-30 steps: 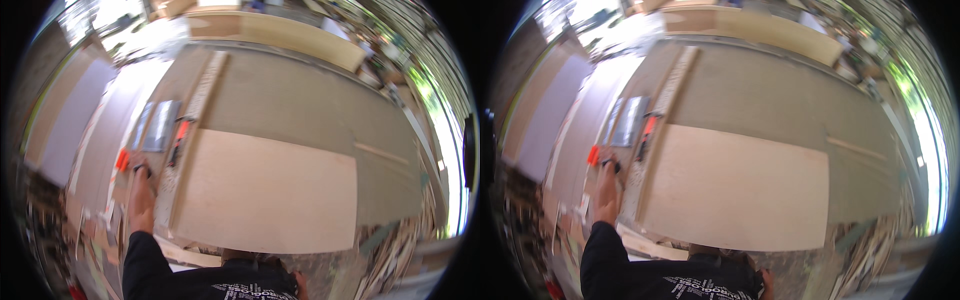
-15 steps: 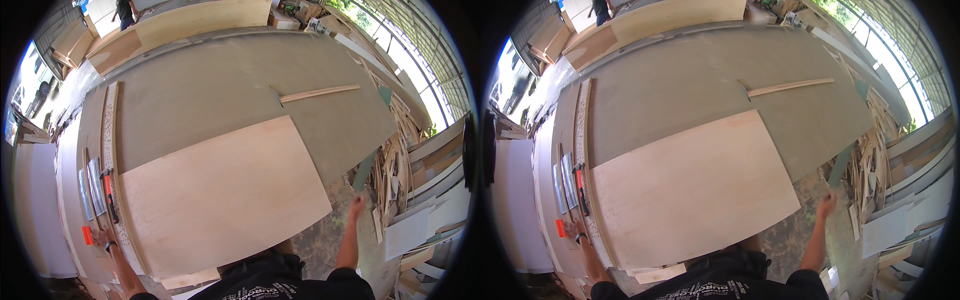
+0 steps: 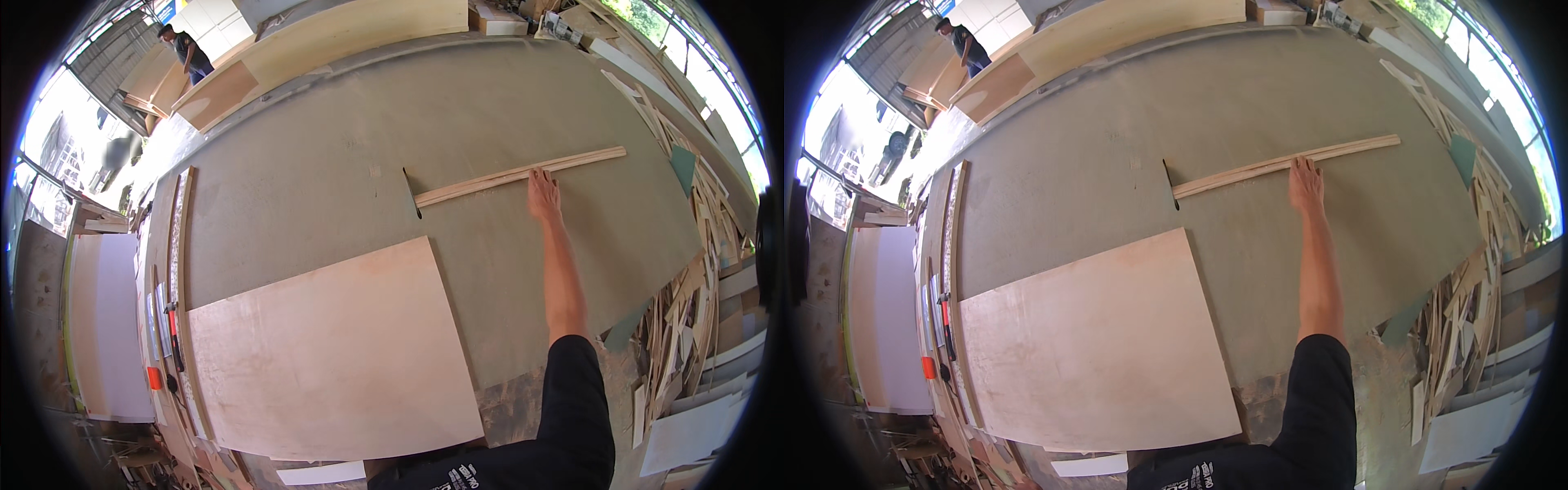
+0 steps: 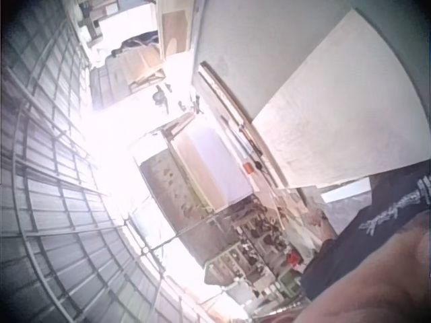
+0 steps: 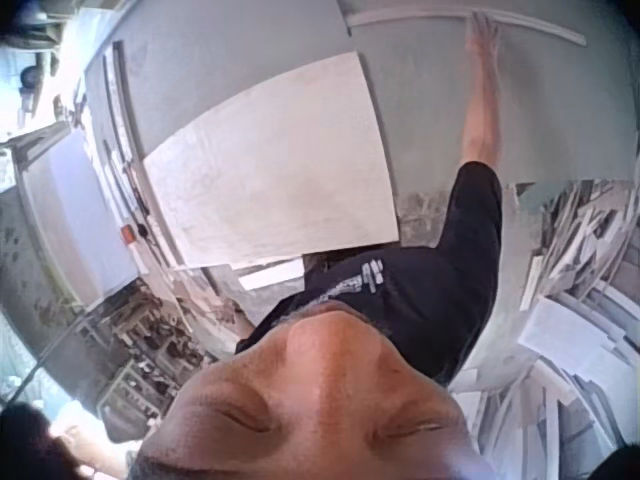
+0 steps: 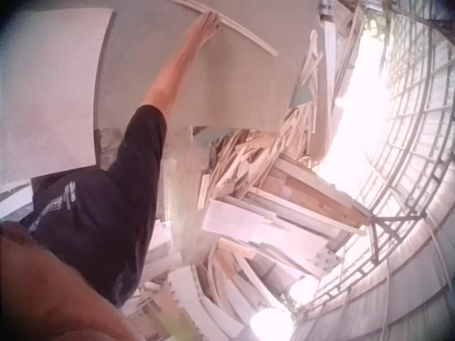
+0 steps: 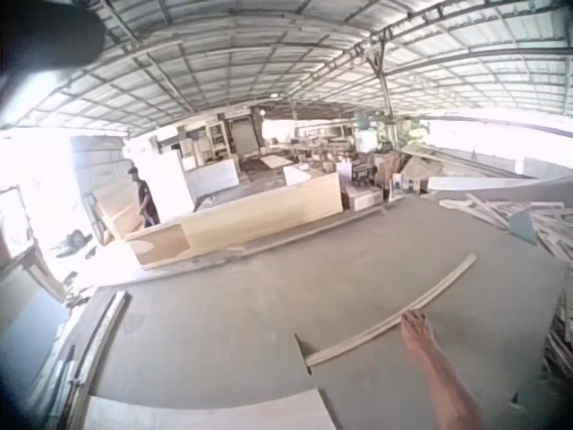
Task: The person aligns and stacks several pieces of plywood and thin wooden strips on a workbench. They use a hammer to tap a wooden frame into place and then use a tape measure to measure the frame.
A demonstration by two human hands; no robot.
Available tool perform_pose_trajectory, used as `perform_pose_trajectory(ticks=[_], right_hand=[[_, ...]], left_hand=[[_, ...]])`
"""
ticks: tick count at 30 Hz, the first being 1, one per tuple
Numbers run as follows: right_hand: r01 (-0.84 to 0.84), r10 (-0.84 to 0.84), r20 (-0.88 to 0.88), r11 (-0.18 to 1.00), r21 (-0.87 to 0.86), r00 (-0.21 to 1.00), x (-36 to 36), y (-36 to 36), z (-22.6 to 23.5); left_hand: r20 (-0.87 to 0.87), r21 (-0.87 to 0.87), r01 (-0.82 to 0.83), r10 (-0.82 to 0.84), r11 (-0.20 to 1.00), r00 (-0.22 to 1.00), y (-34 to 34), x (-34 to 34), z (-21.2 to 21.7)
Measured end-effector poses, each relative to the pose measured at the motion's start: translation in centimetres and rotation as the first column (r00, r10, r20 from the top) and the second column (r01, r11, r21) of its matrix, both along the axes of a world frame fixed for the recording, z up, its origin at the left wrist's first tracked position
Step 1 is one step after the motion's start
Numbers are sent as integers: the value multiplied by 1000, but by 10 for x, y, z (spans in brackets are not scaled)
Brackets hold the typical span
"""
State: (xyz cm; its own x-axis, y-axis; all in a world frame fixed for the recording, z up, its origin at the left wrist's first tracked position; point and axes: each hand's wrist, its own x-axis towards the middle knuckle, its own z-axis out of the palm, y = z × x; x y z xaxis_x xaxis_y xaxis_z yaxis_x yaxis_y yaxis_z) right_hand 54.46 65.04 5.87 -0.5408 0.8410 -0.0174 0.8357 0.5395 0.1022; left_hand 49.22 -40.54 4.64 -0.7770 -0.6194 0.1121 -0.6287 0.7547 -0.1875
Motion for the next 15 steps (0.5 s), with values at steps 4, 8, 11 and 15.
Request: perform_pose_trajectory(ticks=[4,8,11,15], right_hand=[[-149,146,94,989,17,985,-11,38,-2],[-282,282,254,959,-37,925,6,46,23],[-351,329,351,936,1,877,47,66,22],[-493,442,449,870,-6,776,134,46,9]], left_hand=[[135,31,11,-15,999,991,55,54,0],[174,41,16,-23,999,985,75,80,7],[159,34,32,-37,999,987,77,87,5],[70,1,90,-90,996,993,47,85,3]])
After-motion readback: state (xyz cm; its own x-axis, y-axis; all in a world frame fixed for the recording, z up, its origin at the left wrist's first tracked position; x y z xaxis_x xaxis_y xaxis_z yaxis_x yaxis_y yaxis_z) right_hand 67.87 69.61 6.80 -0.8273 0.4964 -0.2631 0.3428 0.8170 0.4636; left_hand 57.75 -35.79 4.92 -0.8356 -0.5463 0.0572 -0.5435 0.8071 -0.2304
